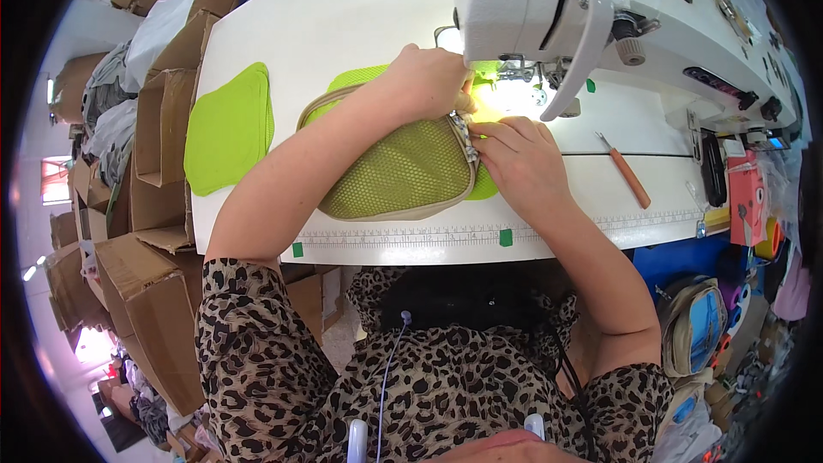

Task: Using an industrial sewing machine to assemble and finish a green mesh pouch.

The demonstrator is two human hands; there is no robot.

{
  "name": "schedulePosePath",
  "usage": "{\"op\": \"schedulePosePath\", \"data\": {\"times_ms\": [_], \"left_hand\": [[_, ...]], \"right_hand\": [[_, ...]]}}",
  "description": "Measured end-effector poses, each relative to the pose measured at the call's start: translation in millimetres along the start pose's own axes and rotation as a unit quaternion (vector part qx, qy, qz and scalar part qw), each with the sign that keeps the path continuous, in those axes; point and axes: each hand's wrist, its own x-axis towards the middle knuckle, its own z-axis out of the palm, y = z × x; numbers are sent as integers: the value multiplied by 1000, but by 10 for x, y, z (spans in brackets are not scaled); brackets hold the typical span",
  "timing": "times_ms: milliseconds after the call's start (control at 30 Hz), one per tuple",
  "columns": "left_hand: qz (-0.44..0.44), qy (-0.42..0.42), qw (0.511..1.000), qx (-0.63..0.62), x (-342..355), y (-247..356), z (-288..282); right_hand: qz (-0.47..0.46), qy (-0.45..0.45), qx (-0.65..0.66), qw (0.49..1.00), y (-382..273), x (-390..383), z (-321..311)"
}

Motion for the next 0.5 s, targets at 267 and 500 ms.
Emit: {"op": "schedulePosePath", "data": {"times_ms": [267,500], "left_hand": [[84,251,960,90,-752,311,367],[122,226,966,34,-839,237,601]], "right_hand": [[-4,-23,-18,1000,-16,-38,-42],[-18,-50,-5,999,8,-79,-184]]}}
